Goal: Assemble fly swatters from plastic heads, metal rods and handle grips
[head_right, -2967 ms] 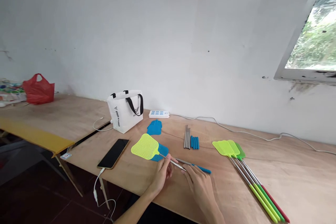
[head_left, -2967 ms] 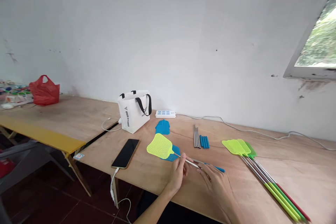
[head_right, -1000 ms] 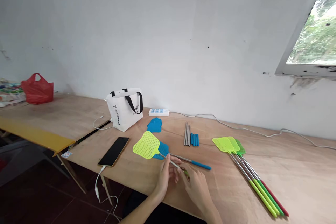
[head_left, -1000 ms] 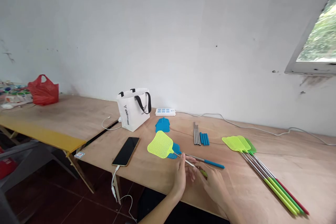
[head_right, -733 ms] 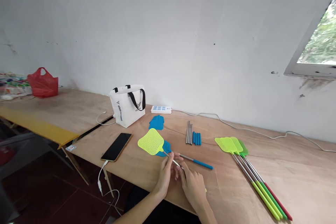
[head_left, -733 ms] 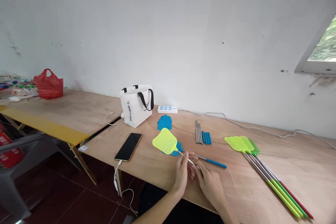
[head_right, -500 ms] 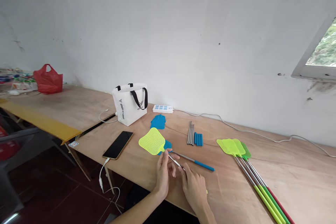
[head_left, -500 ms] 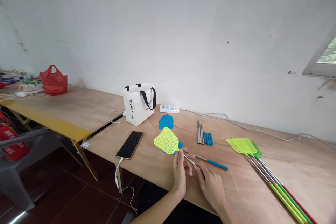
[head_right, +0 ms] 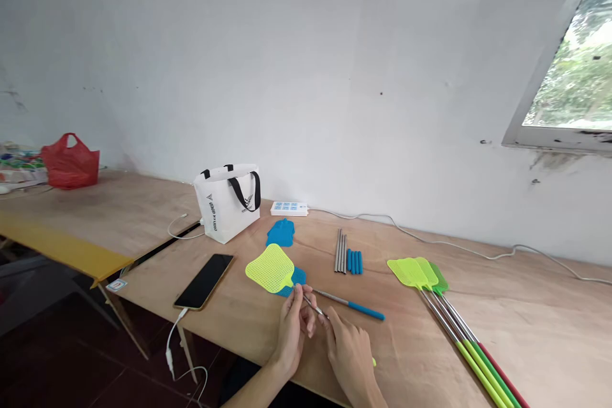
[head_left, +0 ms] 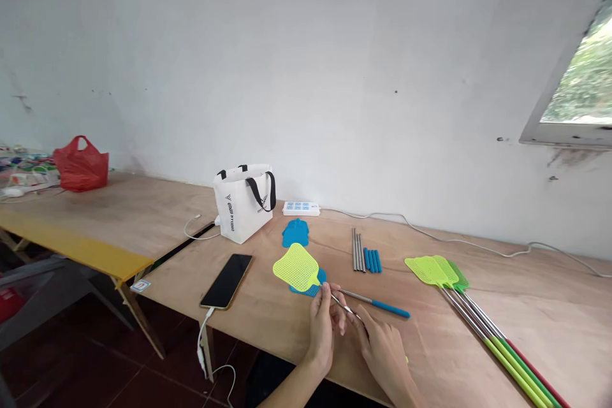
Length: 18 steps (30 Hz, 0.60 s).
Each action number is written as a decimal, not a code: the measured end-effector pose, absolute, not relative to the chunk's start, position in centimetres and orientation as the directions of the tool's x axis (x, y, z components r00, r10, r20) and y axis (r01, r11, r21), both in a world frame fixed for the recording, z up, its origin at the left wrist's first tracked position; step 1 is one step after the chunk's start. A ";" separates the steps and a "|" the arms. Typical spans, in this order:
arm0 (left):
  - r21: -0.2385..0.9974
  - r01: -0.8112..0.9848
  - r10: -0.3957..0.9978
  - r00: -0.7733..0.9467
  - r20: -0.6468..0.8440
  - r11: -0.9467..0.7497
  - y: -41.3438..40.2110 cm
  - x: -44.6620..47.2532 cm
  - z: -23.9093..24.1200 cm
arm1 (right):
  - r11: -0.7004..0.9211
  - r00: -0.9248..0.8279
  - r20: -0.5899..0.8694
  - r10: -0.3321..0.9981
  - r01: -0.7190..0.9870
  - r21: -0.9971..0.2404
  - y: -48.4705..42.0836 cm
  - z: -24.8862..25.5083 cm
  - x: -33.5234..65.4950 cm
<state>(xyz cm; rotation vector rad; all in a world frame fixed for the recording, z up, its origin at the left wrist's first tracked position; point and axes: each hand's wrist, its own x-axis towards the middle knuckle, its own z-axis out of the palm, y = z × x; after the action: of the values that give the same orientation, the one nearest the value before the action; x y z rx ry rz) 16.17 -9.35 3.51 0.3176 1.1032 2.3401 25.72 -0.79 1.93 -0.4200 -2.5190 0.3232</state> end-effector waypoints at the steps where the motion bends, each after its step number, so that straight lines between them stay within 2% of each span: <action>1: 0.769 -0.351 0.547 -0.837 -0.002 -0.534 -9.5 15.9 3.8 | 0.930 -0.787 0.506 0.354 0.237 -0.283 -0.9 2.1 25.7; 5: 0.750 -0.239 0.449 -0.890 0.085 -0.616 -11.1 13.0 6.1 | 0.949 -0.776 0.547 0.314 0.236 -0.209 0.4 3.3 26.7; 9: 0.692 -0.099 0.285 -0.945 0.158 -0.715 -14.1 8.5 8.8 | 0.952 -0.789 0.538 0.297 0.205 -0.225 5.1 4.7 29.1; 10: 0.688 -0.068 0.263 -0.947 0.182 -0.722 -14.7 7.8 9.3 | 0.960 -0.809 0.528 0.259 0.156 -0.232 6.4 5.0 29.8; 14: 0.711 0.010 0.304 -0.900 0.313 -0.703 -15.8 7.2 10.6 | 0.965 -0.802 0.568 0.187 0.041 -0.261 10.6 5.3 32.1; 18: 0.683 0.041 0.278 -0.894 0.351 -0.729 -16.3 7.7 11.6 | 0.962 -0.757 0.612 0.229 0.080 -0.262 13.4 4.8 34.4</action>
<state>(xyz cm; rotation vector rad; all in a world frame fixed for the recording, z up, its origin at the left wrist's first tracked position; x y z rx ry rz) 7.73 -16.35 11.55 0.6655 1.0919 2.7253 34.36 13.42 4.80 -0.2161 -2.4242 0.2877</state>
